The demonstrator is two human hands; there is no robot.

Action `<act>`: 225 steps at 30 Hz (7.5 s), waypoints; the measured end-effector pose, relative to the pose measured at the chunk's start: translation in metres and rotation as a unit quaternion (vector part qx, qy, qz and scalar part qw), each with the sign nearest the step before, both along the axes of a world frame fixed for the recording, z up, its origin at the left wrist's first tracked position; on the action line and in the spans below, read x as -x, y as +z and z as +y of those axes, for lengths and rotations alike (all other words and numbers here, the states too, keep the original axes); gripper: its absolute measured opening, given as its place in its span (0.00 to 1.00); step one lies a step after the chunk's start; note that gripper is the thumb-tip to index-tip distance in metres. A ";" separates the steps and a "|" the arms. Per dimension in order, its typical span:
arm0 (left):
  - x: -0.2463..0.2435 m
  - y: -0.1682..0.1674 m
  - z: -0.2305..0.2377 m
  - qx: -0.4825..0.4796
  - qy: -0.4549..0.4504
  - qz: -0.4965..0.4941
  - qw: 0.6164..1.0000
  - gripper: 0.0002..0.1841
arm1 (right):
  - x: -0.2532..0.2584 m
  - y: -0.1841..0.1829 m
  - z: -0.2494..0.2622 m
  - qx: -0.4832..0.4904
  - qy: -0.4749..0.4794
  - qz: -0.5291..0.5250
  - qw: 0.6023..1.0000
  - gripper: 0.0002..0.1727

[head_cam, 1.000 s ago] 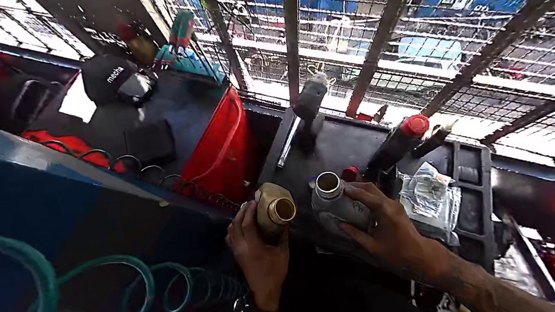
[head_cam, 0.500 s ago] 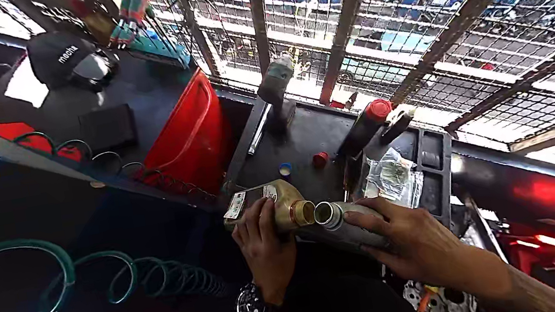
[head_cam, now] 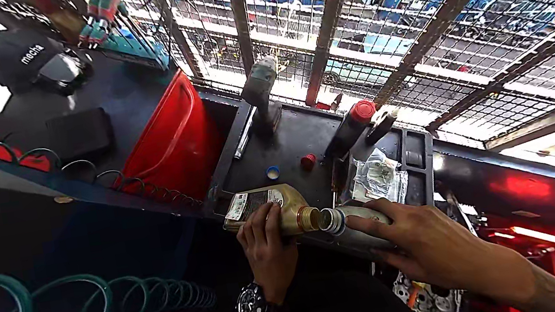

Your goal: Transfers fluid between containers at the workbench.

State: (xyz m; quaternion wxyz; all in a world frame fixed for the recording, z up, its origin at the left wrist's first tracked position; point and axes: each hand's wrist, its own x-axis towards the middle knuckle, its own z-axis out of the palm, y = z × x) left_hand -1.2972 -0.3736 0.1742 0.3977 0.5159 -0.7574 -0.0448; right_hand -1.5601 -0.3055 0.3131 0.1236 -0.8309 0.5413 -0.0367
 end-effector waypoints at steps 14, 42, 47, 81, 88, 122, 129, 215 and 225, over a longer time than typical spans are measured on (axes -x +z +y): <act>-0.001 -0.001 -0.010 0.012 -0.017 -0.013 1.000 0.29 | -0.002 0.007 -0.003 -0.004 -0.006 0.030 1.000 0.32; 0.009 -0.010 -0.005 0.023 -0.031 0.009 0.999 0.29 | -0.001 0.017 0.001 -0.019 -0.014 0.071 0.997 0.33; 0.008 -0.012 -0.004 0.021 -0.032 0.019 0.999 0.30 | -0.003 0.021 0.000 -0.016 -0.008 0.077 0.997 0.32; 0.014 -0.016 -0.007 0.015 -0.038 0.049 0.998 0.32 | -0.004 0.030 -0.010 -0.019 0.006 0.089 0.996 0.30; 0.015 -0.017 -0.009 0.015 -0.037 0.048 0.998 0.32 | -0.003 0.031 -0.013 -0.018 0.009 0.089 0.996 0.30; 0.016 -0.017 -0.011 0.011 -0.038 0.069 0.997 0.32 | -0.009 0.041 -0.020 -0.027 0.009 0.117 0.993 0.31; 0.017 -0.017 -0.011 0.013 -0.039 0.073 0.997 0.32 | -0.010 0.044 -0.021 -0.026 0.010 0.121 0.992 0.30; 0.021 -0.023 -0.015 -0.003 -0.030 0.094 0.995 0.34 | -0.026 0.061 -0.041 -0.033 0.033 0.186 0.981 0.31; 0.023 -0.024 -0.016 -0.008 -0.029 0.107 0.994 0.33 | -0.029 0.061 -0.045 -0.041 0.037 0.192 0.980 0.31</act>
